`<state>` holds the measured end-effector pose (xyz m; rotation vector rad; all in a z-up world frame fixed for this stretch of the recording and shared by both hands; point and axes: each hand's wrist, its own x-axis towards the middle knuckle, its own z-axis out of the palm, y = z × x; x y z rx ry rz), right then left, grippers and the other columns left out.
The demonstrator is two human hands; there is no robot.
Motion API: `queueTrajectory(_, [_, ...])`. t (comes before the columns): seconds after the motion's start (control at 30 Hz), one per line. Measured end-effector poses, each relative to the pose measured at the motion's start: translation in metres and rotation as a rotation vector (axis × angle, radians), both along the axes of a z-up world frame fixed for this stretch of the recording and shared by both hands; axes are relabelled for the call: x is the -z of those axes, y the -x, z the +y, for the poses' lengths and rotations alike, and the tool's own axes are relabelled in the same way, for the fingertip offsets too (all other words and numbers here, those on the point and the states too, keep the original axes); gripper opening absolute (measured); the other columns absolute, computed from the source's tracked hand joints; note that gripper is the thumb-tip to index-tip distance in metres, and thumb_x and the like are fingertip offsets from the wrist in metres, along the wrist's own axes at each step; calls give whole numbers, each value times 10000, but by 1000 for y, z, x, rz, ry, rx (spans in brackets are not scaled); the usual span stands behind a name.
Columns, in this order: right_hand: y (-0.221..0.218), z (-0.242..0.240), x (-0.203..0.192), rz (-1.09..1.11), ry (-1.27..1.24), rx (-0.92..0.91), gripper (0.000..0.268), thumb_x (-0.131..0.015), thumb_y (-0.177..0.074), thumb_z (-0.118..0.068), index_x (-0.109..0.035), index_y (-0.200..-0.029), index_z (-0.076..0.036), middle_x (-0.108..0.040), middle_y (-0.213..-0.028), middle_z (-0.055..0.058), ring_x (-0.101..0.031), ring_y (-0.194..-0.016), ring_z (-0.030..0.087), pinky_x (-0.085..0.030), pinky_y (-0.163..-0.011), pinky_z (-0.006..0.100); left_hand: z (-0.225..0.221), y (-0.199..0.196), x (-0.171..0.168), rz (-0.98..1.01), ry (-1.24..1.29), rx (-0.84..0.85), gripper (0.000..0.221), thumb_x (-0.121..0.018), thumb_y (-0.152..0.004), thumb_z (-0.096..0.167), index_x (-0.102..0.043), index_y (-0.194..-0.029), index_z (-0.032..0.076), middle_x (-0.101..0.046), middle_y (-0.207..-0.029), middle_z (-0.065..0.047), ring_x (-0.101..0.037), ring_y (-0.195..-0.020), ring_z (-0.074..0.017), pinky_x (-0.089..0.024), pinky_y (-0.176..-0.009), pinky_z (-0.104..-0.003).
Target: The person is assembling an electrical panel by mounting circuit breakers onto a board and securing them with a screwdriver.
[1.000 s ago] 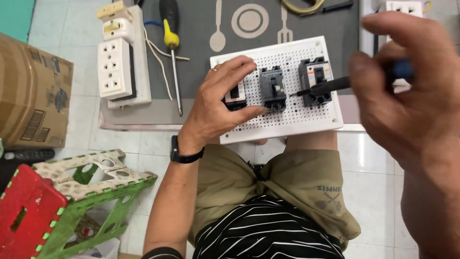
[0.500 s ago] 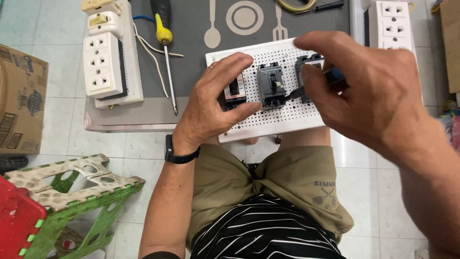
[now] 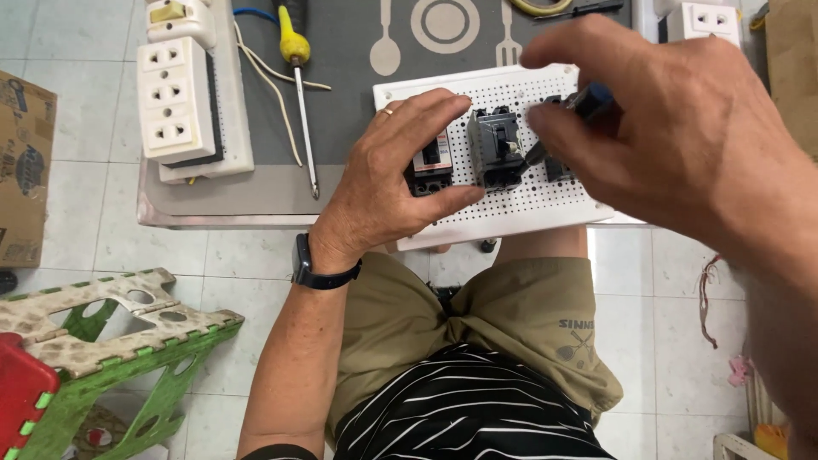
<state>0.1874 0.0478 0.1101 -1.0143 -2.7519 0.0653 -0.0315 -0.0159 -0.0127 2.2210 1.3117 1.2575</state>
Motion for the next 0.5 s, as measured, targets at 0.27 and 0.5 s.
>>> queueTrajectory(0.27, [-2, -1, 9, 76, -15, -54, 162, -633, -1039, -68, -635, -1199, -48, -522, -510, 63, -490, -425, 309, -377, -457, 441, 4, -2, 8, 132, -24, -32, 745, -751, -911, 495, -393, -1443, 116, -479, -1403, -109, -526, -1288, -302, -441, -1090, -466])
queueTrajectory(0.5, [2, 3, 4, 2, 71, -45, 225, -568, -960, -77, -605, -1173, -141, -444, -431, 37, -478, -423, 292, -367, -477, 447, 4, -4, 7, 115, -9, -32, 724, -681, -923, 526, -395, -1429, 95, -483, -1380, -122, -532, -1273, -300, -445, -1082, -462])
